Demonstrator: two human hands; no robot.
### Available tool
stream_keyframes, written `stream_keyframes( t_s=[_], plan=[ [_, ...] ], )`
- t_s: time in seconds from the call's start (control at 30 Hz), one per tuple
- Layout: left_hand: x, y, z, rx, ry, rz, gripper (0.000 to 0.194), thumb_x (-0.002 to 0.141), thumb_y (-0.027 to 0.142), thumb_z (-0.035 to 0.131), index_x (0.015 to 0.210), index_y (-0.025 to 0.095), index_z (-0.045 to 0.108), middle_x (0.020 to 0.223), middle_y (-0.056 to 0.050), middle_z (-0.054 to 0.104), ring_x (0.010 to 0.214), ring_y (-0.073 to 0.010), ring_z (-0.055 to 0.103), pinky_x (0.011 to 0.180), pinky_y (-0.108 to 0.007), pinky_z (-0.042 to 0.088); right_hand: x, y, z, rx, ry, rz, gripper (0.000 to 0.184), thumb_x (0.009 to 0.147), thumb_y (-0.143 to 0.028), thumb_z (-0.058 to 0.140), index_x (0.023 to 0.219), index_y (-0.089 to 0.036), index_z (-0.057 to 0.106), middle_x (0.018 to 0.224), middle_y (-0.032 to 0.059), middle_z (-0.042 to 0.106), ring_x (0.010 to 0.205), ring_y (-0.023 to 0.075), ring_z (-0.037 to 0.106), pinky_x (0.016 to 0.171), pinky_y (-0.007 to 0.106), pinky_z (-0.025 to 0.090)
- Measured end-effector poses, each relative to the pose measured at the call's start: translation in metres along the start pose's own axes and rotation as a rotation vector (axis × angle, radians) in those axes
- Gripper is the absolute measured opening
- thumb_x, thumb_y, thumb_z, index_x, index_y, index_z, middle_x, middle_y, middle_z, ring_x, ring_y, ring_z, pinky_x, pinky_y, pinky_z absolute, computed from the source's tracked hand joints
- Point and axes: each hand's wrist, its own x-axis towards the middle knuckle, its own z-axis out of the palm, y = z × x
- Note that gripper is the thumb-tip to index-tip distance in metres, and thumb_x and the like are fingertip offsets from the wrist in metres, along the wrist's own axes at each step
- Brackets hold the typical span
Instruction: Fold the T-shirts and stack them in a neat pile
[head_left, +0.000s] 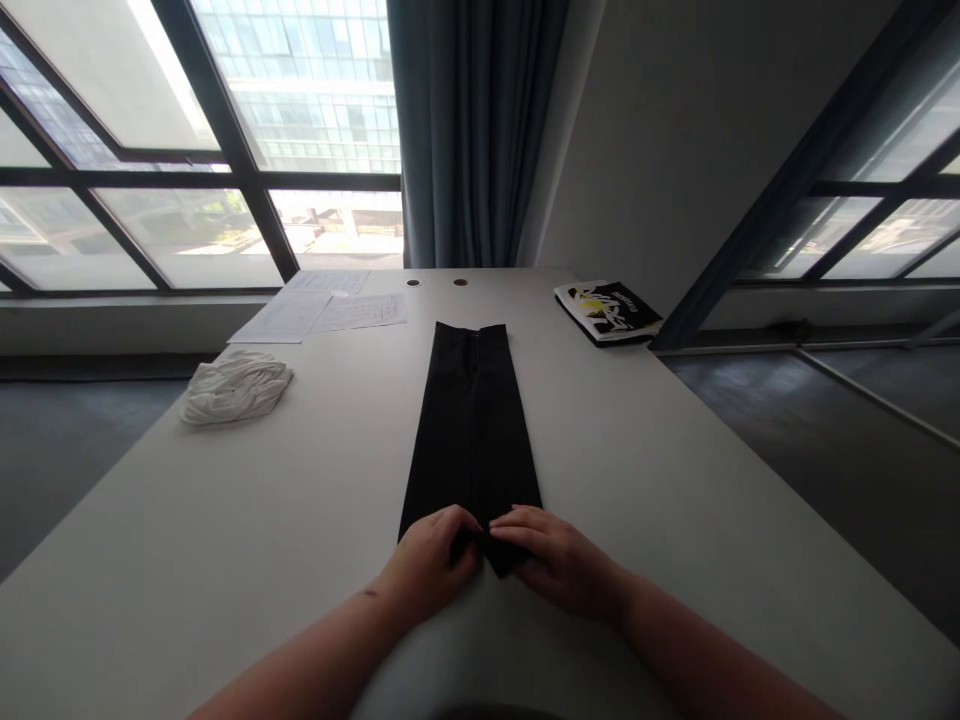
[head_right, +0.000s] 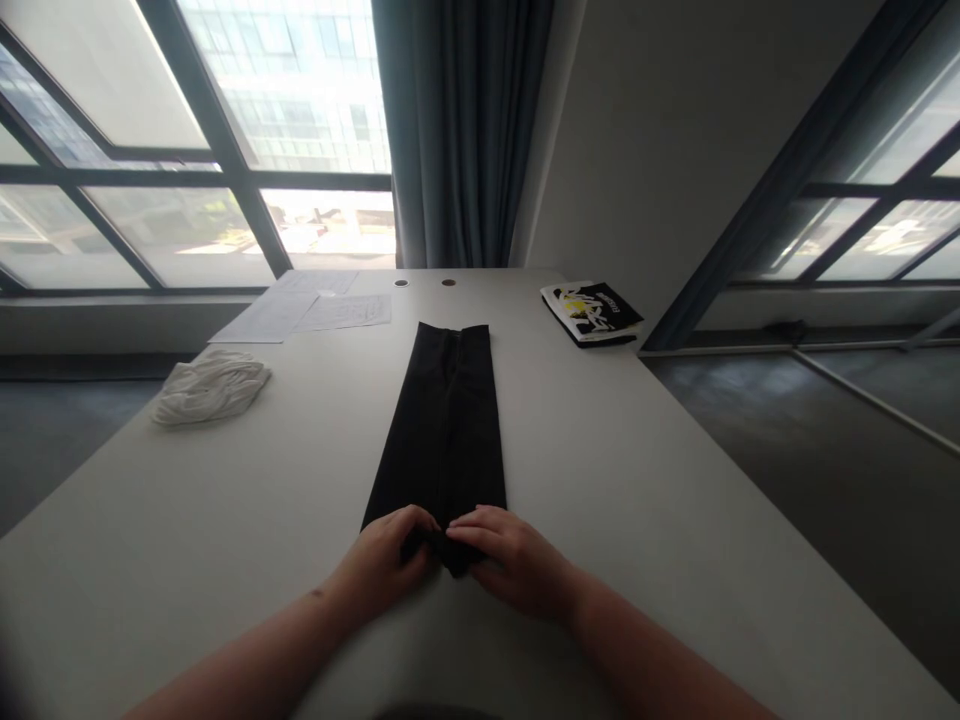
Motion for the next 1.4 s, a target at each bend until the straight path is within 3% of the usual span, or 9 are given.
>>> stream_keyframes(
  t_s=[0.17, 0.33, 0.5, 0.63, 0.77, 0.83, 1.07, 1.23, 1.4],
  plan=[
    [0.005, 0.002, -0.002, -0.052, 0.079, -0.194, 0.013, 0.085, 0.021, 0.058, 0.097, 0.023, 0.062, 0.093, -0.002, 0.073, 0.088, -0.0206, 0.069, 0.078, -0.031, 0.05, -0.002, 0.0, 0.003, -0.163, 0.029, 0.05, 0.08, 0.087, -0.017, 0.07, 0.16, -0.029, 0.042, 0.149, 0.0147, 0.056, 0.14, 0.0318, 0.052, 0.12, 0.056, 0.043],
    [0.011, 0.001, -0.006, -0.094, 0.109, -0.274, 0.007, 0.089, 0.026, 0.055, 0.092, 0.023, 0.06, 0.084, 0.001, 0.069, 0.078, -0.0181, 0.064, 0.071, -0.029, 0.046, 0.006, 0.011, 0.009, -0.263, 0.175, 0.132, 0.062, 0.091, -0.009, 0.056, 0.149, -0.031, 0.057, 0.13, 0.0117, 0.064, 0.123, 0.0294, 0.06, 0.112, 0.057, 0.051],
    [0.009, 0.001, -0.006, -0.104, 0.113, -0.247, 0.006, 0.09, 0.025, 0.055, 0.093, 0.023, 0.059, 0.087, 0.001, 0.07, 0.082, -0.0184, 0.066, 0.072, -0.029, 0.048, 0.013, 0.013, 0.009, -0.245, 0.18, 0.09, 0.048, 0.095, -0.019, 0.058, 0.141, -0.028, 0.063, 0.122, 0.0111, 0.067, 0.116, 0.0292, 0.062, 0.114, 0.061, 0.046],
    [0.002, 0.004, -0.01, -0.074, 0.04, -0.118, 0.014, 0.092, 0.028, 0.057, 0.104, 0.023, 0.062, 0.101, -0.003, 0.073, 0.092, -0.0203, 0.069, 0.082, -0.032, 0.053, 0.009, 0.006, 0.002, -0.113, 0.168, 0.007, 0.045, 0.101, -0.02, 0.05, 0.144, -0.028, 0.059, 0.123, 0.0098, 0.07, 0.116, 0.0244, 0.066, 0.119, 0.057, 0.041],
    [-0.009, 0.01, -0.014, 0.123, -0.104, 0.134, 0.052, 0.079, 0.022, 0.07, 0.129, 0.025, 0.058, 0.137, -0.009, 0.065, 0.126, -0.028, 0.062, 0.107, -0.042, 0.049, -0.004, 0.004, -0.007, 0.039, 0.107, 0.008, 0.04, 0.103, -0.02, 0.047, 0.139, -0.026, 0.063, 0.125, 0.0094, 0.074, 0.119, 0.0224, 0.068, 0.115, 0.047, 0.049],
    [-0.014, 0.012, -0.017, 0.289, -0.179, 0.174, 0.062, 0.073, 0.014, 0.069, 0.133, 0.027, 0.058, 0.146, -0.009, 0.06, 0.132, -0.0314, 0.058, 0.111, -0.047, 0.047, -0.013, 0.006, -0.011, 0.09, 0.064, 0.023, 0.038, 0.104, -0.022, 0.047, 0.137, -0.026, 0.065, 0.126, 0.0087, 0.075, 0.12, 0.022, 0.069, 0.116, 0.047, 0.048],
    [-0.037, 0.0, -0.048, 0.469, -0.257, 0.141, 0.055, 0.077, 0.0, 0.053, 0.124, 0.026, 0.065, 0.137, -0.005, 0.068, 0.122, -0.0258, 0.064, 0.107, -0.043, 0.049, -0.034, 0.011, -0.023, 0.129, 0.012, 0.078, 0.042, 0.101, -0.019, 0.05, 0.14, -0.026, 0.065, 0.132, 0.0101, 0.073, 0.129, 0.0235, 0.066, 0.121, 0.053, 0.044],
    [-0.057, -0.032, -0.057, 0.441, -0.247, 0.246, 0.055, 0.072, 0.0, 0.054, 0.117, 0.028, 0.069, 0.147, -0.002, 0.063, 0.138, -0.027, 0.055, 0.118, -0.047, 0.043, -0.044, 0.001, -0.019, -0.042, -0.104, 0.066, 0.063, 0.086, -0.015, 0.068, 0.146, -0.029, 0.063, 0.149, 0.0124, 0.062, 0.142, 0.0307, 0.055, 0.123, 0.061, 0.037],
    [-0.055, -0.053, -0.054, 0.451, -0.242, 0.447, 0.052, 0.081, 0.001, 0.049, 0.121, 0.027, 0.068, 0.147, -0.002, 0.065, 0.146, -0.0262, 0.05, 0.127, -0.054, 0.032, -0.052, -0.002, -0.016, -0.085, -0.141, 0.037, 0.06, 0.087, -0.009, 0.061, 0.145, -0.024, 0.063, 0.153, 0.0144, 0.058, 0.146, 0.0296, 0.05, 0.124, 0.059, 0.036]
  ],
)
